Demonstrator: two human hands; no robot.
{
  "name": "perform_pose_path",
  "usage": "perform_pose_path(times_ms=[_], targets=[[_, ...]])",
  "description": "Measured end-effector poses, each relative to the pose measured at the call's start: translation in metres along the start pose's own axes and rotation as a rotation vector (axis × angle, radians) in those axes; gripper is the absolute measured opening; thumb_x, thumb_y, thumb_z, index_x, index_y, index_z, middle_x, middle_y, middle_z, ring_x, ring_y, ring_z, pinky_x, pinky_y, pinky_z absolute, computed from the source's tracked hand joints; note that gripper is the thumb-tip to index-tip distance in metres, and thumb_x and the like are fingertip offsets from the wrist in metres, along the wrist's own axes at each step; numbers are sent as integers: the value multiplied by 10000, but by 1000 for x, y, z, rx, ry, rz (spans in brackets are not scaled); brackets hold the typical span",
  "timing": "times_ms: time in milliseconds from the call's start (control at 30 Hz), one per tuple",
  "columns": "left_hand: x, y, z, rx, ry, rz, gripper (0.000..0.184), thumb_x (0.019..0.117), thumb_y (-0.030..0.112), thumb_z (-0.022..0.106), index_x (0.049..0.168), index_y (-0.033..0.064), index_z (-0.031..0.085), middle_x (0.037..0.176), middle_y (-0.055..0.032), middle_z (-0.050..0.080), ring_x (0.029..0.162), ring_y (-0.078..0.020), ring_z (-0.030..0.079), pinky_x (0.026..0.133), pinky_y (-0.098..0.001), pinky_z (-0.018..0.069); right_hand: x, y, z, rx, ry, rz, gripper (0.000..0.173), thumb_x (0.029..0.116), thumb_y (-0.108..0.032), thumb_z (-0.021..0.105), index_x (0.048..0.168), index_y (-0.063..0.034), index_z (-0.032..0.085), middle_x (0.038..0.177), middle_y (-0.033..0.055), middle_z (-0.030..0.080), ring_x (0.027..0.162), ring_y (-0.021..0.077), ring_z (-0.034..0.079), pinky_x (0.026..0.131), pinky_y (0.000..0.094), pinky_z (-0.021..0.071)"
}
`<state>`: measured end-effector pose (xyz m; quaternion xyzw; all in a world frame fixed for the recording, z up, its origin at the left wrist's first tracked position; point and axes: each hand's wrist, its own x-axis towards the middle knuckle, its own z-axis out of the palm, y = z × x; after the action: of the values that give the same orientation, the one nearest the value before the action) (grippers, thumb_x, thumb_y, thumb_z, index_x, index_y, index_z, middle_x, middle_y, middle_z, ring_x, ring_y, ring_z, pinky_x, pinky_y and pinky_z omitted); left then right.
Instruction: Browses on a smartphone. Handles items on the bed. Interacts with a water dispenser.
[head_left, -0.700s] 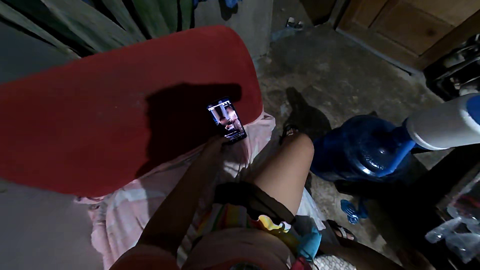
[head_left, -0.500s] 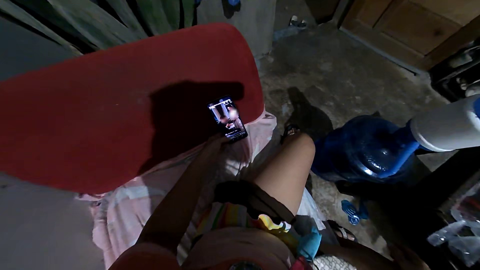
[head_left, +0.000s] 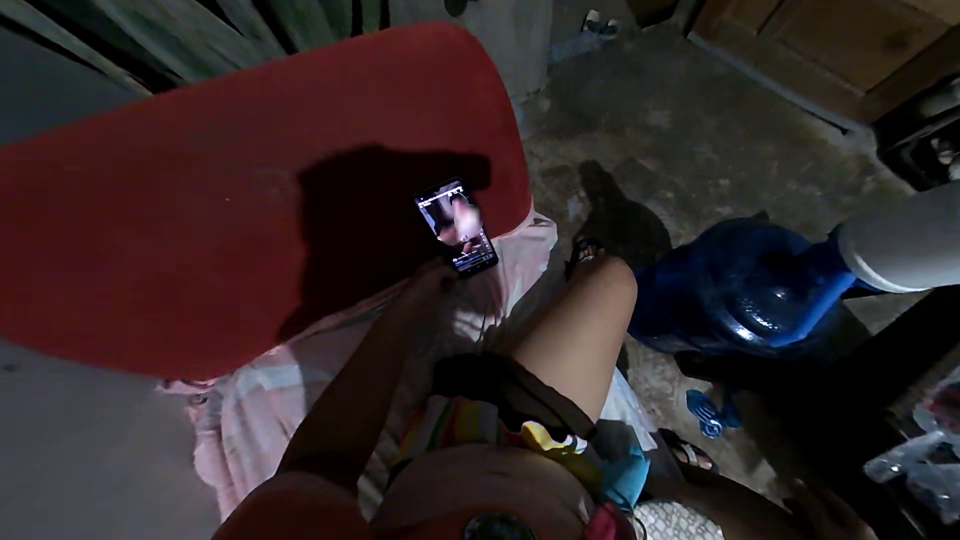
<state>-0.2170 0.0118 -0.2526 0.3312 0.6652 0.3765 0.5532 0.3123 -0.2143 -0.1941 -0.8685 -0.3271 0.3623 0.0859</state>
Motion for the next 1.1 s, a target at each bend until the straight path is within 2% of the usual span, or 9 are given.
perform_pose_path(times_ms=[100,367,400,500,600,733,833,933,1100], targets=[[3,0,0,-44,-9,-6,186,1005,-1,494,1183,-13,546,985,-57,573,809,-81,559,756,-257,506,1,-1,0,1,1,9,424,1100,-214,452,1385,89,532,1232,319,628,1085,372,639,981,523,481],[5,3,7,-80,44,-35,260,1045,131,522,1245,-33,548,1098,-99,603,904,-111,583,826,-283,508,2,-5,-1,34,-11,45,434,1105,-221,442,1397,93,511,1236,326,618,1083,361,636,975,506,483],[1,9,11,-80,69,-51,272,1053,147,515,1257,-30,543,1129,-105,601,933,-117,582,844,-285,504,2,-5,-1,31,-11,42,433,1105,-219,442,1396,93,512,1226,323,622,1072,351,638,968,500,485],[-4,16,15,-61,69,-75,465,1101,335,437,1416,-3,484,1386,-161,547,1187,-207,562,1015,-372,462,3,-5,-1,31,-12,40,430,1106,-214,436,1399,91,507,1225,319,621,1059,335,642,960,485,492],[1,8,10,-33,38,-56,598,1081,505,387,1461,50,469,1419,-148,545,1236,-229,560,1032,-398,469,4,-2,-1,26,-12,35,439,1104,-230,438,1403,83,513,1226,319,624,1060,341,644,963,491,491],[0,11,10,-47,51,-88,481,1093,359,452,1411,-1,479,1332,-166,555,1127,-203,567,976,-360,473,3,-4,-1,27,-16,34,438,1104,-227,438,1402,87,511,1227,318,624,1069,339,643,973,487,487],[1,11,10,-6,53,-93,439,1096,334,448,1371,-3,499,1223,-142,582,1007,-167,576,891,-330,490,3,-3,0,28,-7,17,441,1100,-218,441,1406,92,510,1222,329,629,1063,359,655,972,506,496],[2,11,9,-27,39,-95,448,1093,317,460,1400,-8,478,1313,-158,564,1101,-189,577,954,-350,483,4,-3,0,23,-10,21,445,1102,-224,439,1410,91,507,1216,325,631,1058,356,650,968,503,492],[0,13,11,13,55,-73,344,1086,219,476,1315,-32,524,1208,-142,584,1010,-159,578,896,-325,494,3,-4,-1,27,-7,20,442,1100,-219,448,1410,91,505,1207,325,633,1044,345,656,957,491,500]])
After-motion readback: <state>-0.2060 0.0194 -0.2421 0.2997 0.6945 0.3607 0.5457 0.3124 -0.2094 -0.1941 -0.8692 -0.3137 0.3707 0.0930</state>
